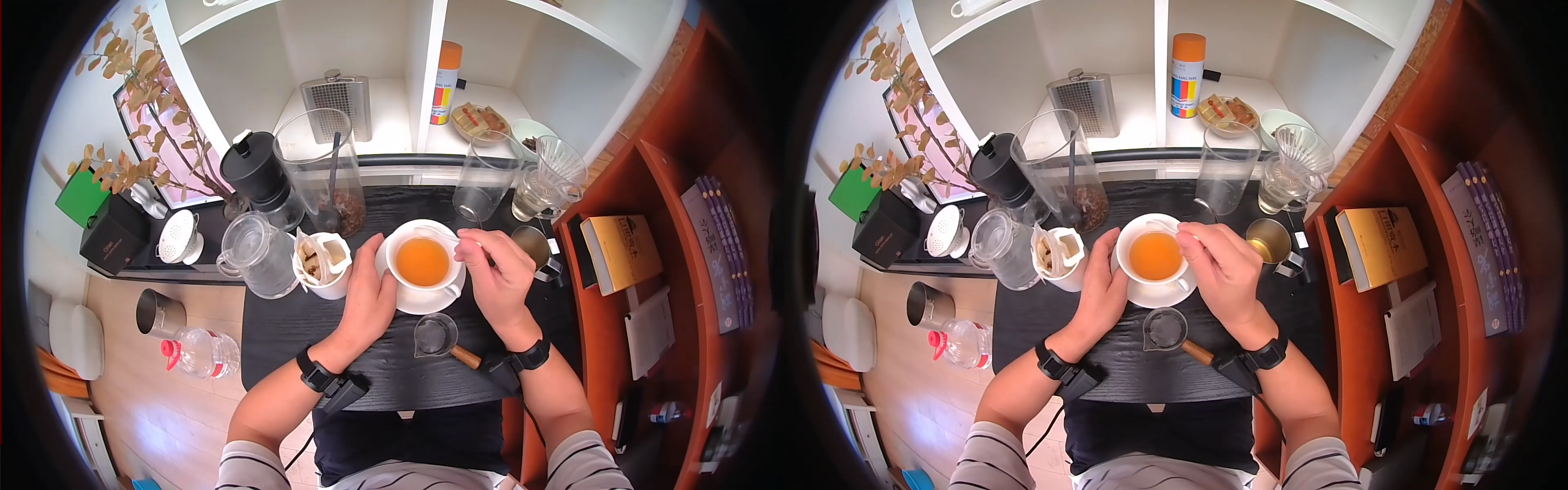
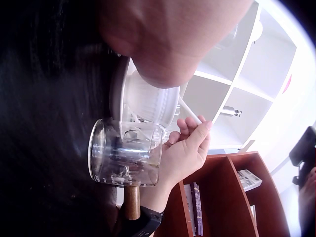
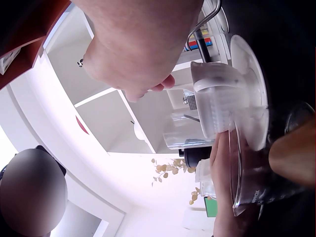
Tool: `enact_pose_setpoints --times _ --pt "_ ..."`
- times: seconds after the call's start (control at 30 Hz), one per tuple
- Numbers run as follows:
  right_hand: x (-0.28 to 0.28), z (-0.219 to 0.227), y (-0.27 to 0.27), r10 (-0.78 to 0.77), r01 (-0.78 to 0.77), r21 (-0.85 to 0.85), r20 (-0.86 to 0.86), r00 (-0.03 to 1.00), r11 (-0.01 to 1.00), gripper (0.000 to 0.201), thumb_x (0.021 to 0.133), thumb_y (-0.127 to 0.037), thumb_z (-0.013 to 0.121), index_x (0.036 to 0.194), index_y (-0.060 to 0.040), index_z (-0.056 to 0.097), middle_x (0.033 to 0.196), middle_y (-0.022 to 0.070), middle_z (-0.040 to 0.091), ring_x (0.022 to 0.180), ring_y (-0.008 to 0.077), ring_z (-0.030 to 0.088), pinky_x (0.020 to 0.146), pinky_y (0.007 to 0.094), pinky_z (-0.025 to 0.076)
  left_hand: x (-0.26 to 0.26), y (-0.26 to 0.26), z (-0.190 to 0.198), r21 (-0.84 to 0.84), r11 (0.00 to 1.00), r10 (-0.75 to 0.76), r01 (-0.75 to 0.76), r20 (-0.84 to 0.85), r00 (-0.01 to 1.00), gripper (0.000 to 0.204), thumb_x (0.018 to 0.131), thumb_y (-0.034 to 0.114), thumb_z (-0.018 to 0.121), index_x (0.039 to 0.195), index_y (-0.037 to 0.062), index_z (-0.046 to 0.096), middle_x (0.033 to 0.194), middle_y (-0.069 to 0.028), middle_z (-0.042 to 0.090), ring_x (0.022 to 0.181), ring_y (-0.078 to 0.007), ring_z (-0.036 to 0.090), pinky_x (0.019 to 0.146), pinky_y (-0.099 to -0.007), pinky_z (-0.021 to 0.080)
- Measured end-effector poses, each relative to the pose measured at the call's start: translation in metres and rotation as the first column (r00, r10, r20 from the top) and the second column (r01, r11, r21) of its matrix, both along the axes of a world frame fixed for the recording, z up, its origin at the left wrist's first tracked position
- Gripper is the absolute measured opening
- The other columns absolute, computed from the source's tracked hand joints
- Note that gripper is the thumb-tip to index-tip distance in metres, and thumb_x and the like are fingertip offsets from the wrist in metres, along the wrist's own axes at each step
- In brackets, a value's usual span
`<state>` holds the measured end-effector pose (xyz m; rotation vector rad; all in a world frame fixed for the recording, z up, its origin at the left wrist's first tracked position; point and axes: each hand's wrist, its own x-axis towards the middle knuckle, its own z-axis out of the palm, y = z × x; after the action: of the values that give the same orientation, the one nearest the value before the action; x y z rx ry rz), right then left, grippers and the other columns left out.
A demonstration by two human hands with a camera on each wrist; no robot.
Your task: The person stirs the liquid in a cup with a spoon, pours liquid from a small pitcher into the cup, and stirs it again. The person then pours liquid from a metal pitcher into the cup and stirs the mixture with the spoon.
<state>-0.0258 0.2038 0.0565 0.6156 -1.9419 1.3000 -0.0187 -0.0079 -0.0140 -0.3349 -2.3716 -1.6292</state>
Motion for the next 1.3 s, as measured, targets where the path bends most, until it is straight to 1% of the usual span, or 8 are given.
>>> enact_pose_setpoints --times 0.1,0.3,0.43,0.83,1.03,1.13,1.23,1.3 --pt "0.0 -0.0011 -0.0012 0.015 -0.017 0.066 0.026 1.0 0.998 0.011 0.096 0.0 0.078 0.105 0.0044 0.078 0.089 0.0121 0.077 0.072 0.0167 0.073 0.063 0.0265 0.055 -0.0009 0.0001 -0.0015 -0.002 1.0 0.0 0.0 0.002 1.0 0.056 0.098 0.001 0.052 0.152 -0.0105 0.04 0.144 -0.0332 0.053 0.135 -0.0473 0.055 0.117 -0.0494 0.043" --pt "-0.0012 0.0008 -0.0009 -0.005 0.005 -0.002 -0.007 1.0 1.0 0.009 0.096 -0.001 0.078 0.103 0.0037 0.079 0.087 0.0121 0.076 0.07 0.0164 0.072 0.06 0.0269 0.054 -0.0004 -0.0004 -0.0014 -0.001 1.0 -0.001 0.001 -0.003 1.0 0.056 0.098 0.001 0.052 0.151 -0.0102 0.04 0.143 -0.033 0.054 0.134 -0.0472 0.056 0.117 -0.0496 0.043" --pt "-0.0012 -0.0004 -0.0014 0.038 -0.041 0.053 0.044 0.998 0.998 0.009 0.096 -0.002 0.078 0.104 0.0032 0.079 0.086 0.0117 0.075 0.069 0.0162 0.071 0.059 0.0273 0.053 -0.0009 -0.0001 -0.0019 0.001 1.0 -0.002 0.002 -0.006 1.0 0.055 0.099 0.001 0.052 0.151 -0.0098 0.04 0.143 -0.0328 0.054 0.134 -0.0472 0.056 0.116 -0.0497 0.043" --pt "-0.0018 -0.0005 -0.0016 -0.083 0.078 0.077 0.068 0.994 0.994 0.005 0.096 -0.002 0.078 0.096 0.0022 0.075 0.075 0.0094 0.069 0.061 0.0155 0.065 0.056 0.0289 0.048 0.0014 0.0 0.0027 -0.032 0.999 0.006 -0.006 -0.01 1.0 0.055 0.099 0.001 0.053 0.152 -0.0092 0.04 0.144 -0.0324 0.053 0.135 -0.047 0.055 0.116 -0.05 0.043" --pt "-0.0006 -0.0035 0.0 0.001 0.004 -0.027 0.17 0.985 1.0 0.008 0.098 -0.003 0.076 0.094 0.0032 0.074 0.073 0.0054 0.066 0.06 0.0095 0.059 0.054 0.0254 0.044 0.001 0.0002 0.0019 -0.016 1.0 0.004 -0.004 0.004 1.0 0.056 0.098 0.001 0.053 0.152 -0.0087 0.04 0.145 -0.0318 0.053 0.134 -0.047 0.055 0.116 -0.0502 0.043" --pt "-0.0012 -0.007 0.0035 0.037 -0.029 -0.07 0.125 0.992 0.997 0.006 0.099 -0.003 0.076 0.097 0.0031 0.075 0.074 0.0036 0.066 0.061 0.0069 0.056 0.054 0.0239 0.042 0.0016 0.0002 0.0034 -0.016 1.0 0.003 -0.003 0.0 1.0 0.056 0.098 0.001 0.053 0.152 -0.0087 0.04 0.145 -0.0319 0.053 0.134 -0.0471 0.055 0.117 -0.0505 0.042" --pt "-0.0027 -0.0054 0.0077 -0.037 0.036 -0.046 -0.023 0.999 0.998 0.006 0.098 -0.001 0.076 0.103 0.0027 0.076 0.077 0.0039 0.067 0.062 0.0068 0.055 0.054 0.0232 0.041 0.0015 -0.0009 0.0044 -0.034 0.999 -0.001 0.001 0.001 1.0 0.056 0.098 0.001 0.052 0.152 -0.0086 0.04 0.146 -0.0319 0.053 0.135 -0.0473 0.055 0.117 -0.0508 0.042" --pt "-0.0023 -0.0025 0.0068 -0.066 0.064 -0.052 -0.028 0.997 0.997 0.006 0.098 0.0 0.076 0.103 0.0029 0.076 0.076 0.0046 0.066 0.062 0.008 0.056 0.055 0.0239 0.042 0.001 -0.0008 0.0019 -0.03 1.0 0.002 -0.002 0.001 1.0 0.056 0.098 0.001 0.052 0.152 -0.0087 0.04 0.145 -0.0319 0.053 0.135 -0.0474 0.055 0.118 -0.0509 0.041"
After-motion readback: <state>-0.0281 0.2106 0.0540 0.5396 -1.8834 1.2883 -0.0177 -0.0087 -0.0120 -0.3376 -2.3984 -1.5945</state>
